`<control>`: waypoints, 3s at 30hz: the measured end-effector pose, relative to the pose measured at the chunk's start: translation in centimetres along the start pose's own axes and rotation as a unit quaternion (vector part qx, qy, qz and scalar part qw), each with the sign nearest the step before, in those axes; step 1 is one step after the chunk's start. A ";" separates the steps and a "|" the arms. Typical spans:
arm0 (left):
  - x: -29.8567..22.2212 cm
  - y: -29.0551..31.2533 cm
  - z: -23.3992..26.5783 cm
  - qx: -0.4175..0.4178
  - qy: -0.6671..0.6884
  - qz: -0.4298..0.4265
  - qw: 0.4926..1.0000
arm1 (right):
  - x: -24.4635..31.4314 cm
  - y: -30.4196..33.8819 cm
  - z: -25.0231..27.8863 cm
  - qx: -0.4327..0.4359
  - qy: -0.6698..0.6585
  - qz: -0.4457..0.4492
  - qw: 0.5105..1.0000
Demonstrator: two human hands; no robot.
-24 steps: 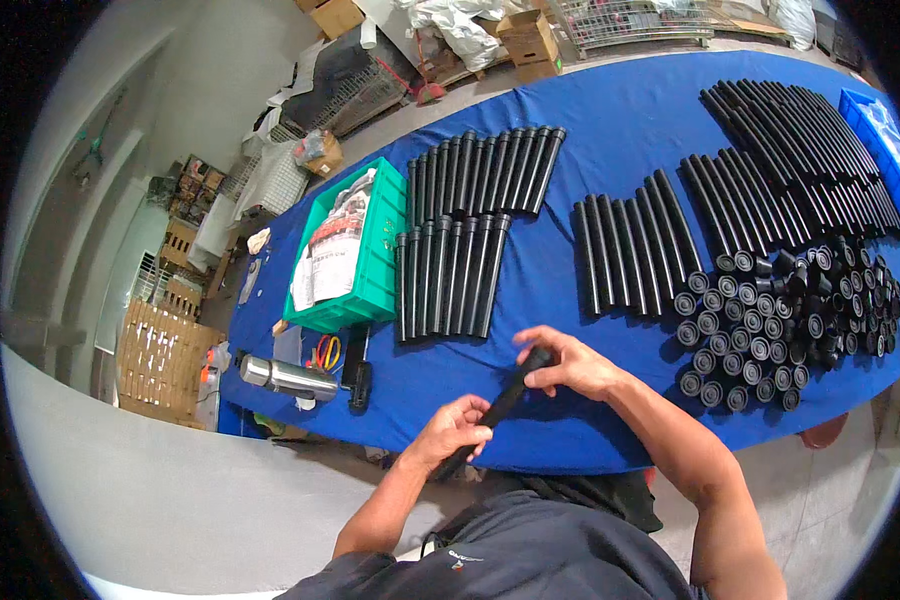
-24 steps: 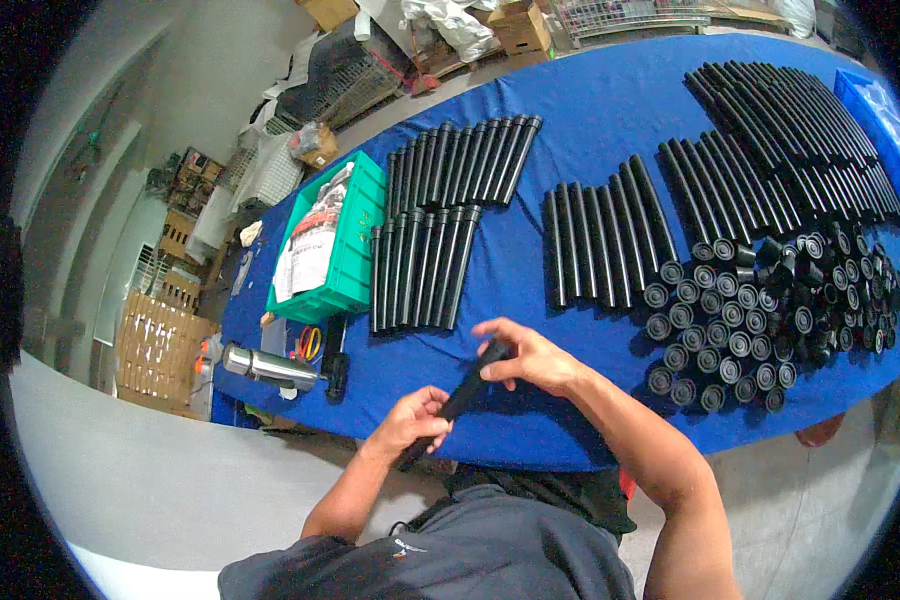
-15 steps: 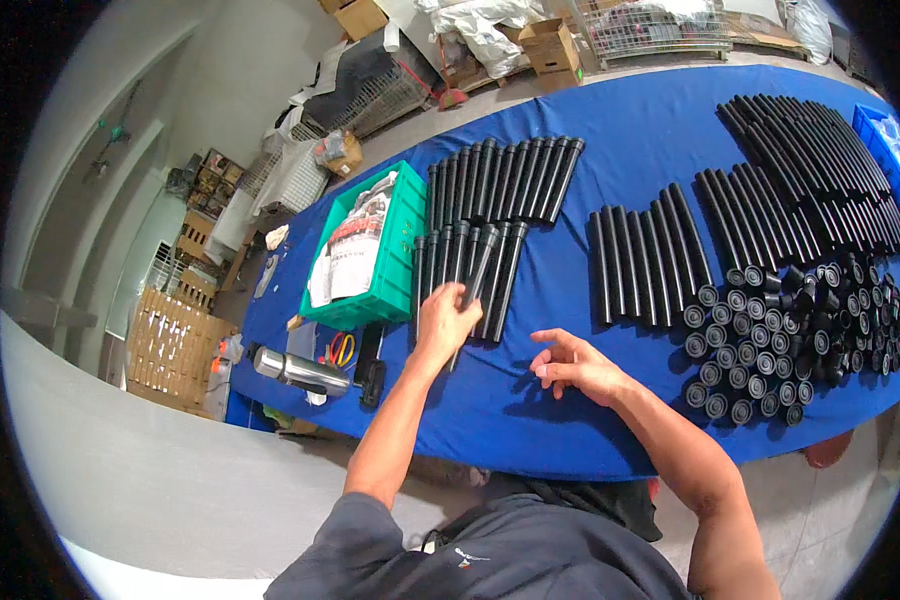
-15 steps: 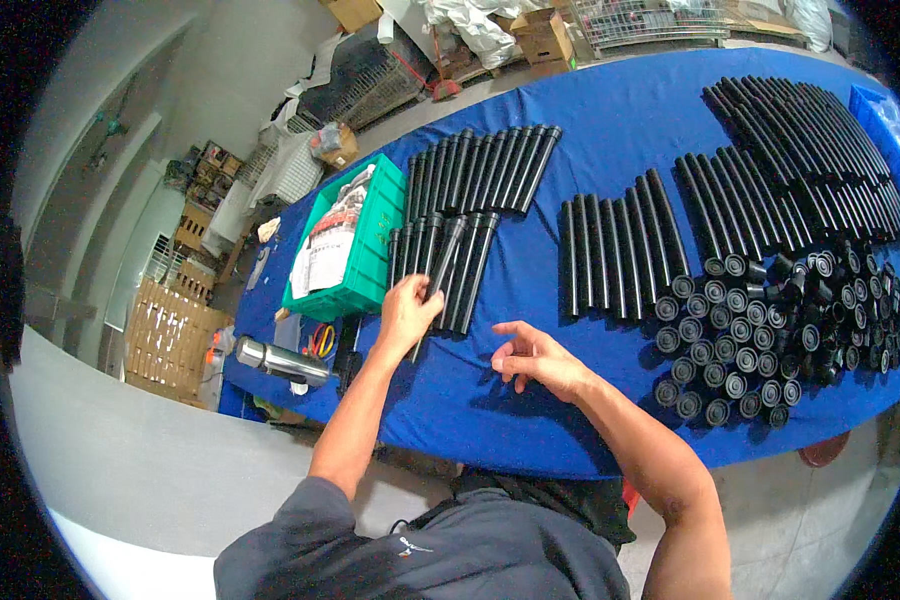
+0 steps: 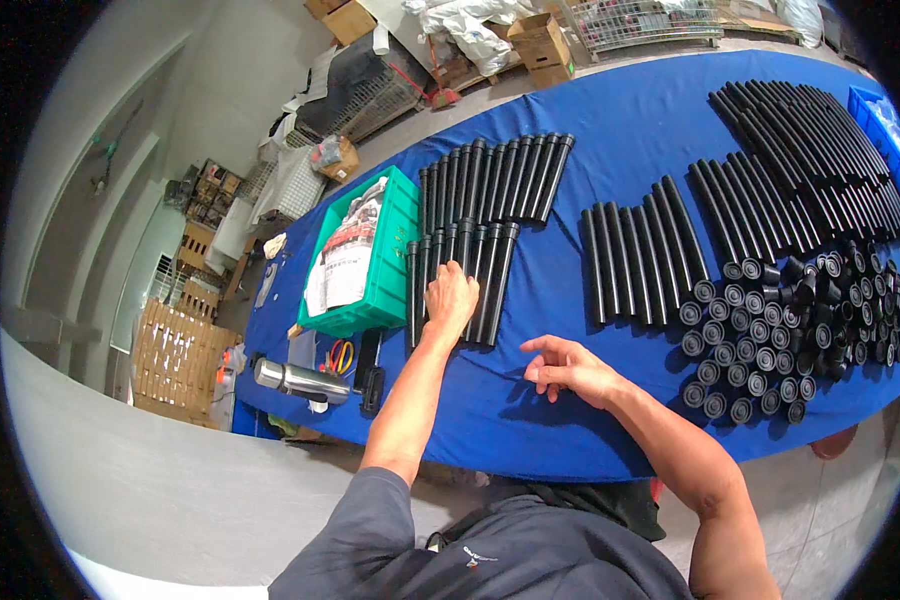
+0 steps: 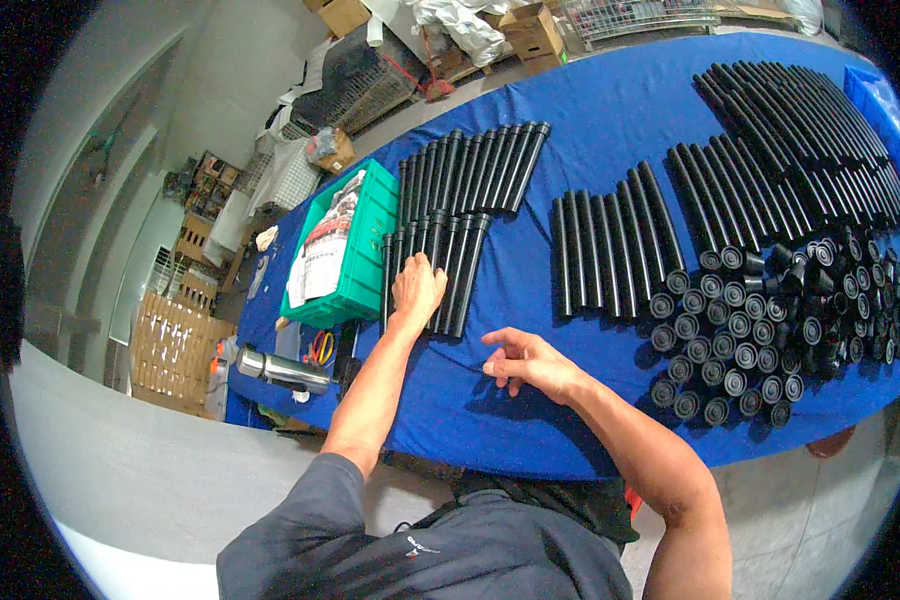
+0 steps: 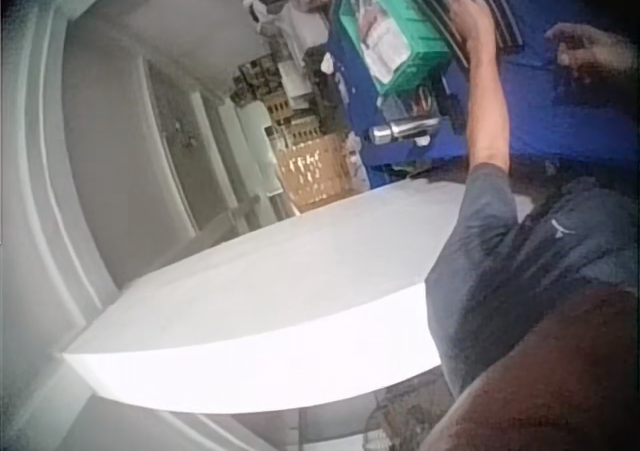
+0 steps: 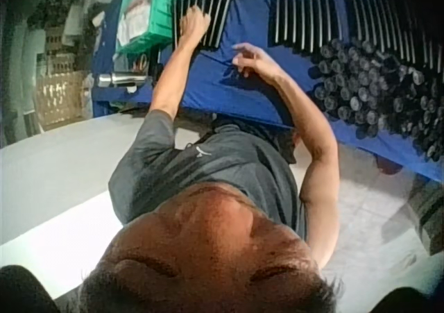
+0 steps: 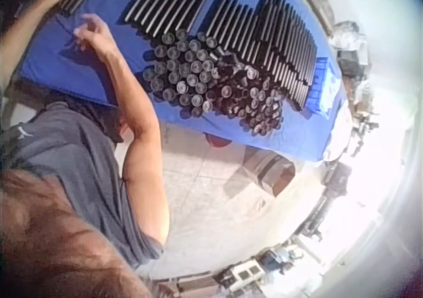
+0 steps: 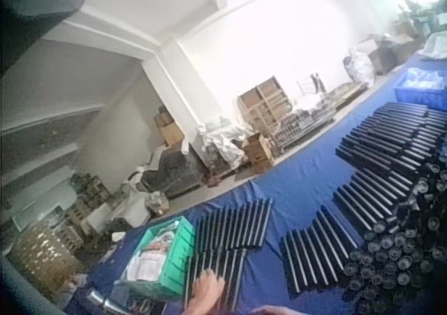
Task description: Placing end caps on black plastic tubes and organizing them on an assembly table.
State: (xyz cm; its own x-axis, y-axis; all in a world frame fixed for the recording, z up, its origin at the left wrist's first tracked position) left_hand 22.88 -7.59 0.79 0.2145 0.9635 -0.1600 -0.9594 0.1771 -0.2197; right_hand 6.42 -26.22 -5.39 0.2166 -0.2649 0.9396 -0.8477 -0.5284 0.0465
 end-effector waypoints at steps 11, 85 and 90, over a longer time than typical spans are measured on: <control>0.5 0.4 0.1 0.007 -0.014 0.004 1.000 | -0.2 0.0 -0.2 0.002 0.021 -0.010 1.000; -16.0 5.6 0.5 0.116 0.310 -0.390 0.859 | -0.8 0.9 -1.7 0.202 0.176 -0.035 0.963; -9.3 4.3 -1.4 0.137 0.229 -0.287 0.920 | -0.5 0.6 -2.0 0.191 0.165 -0.038 0.967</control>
State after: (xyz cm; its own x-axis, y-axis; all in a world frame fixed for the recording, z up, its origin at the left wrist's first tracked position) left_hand 16.96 -16.07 0.01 0.6943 0.5217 -0.4957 -0.6614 0.7341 -0.1538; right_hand 4.78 -24.79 -5.19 0.0514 0.0245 0.9984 -0.5805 -0.8127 0.0498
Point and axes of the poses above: each hand's wrist, its own y-axis away from the middle knuckle, its own z-axis out of the back of the hand, x = y × z, the point moved 3 cm from there along -y, towards the middle knuckle, and after that the axes turned 13 degrees about y, right-handed, at the moved point
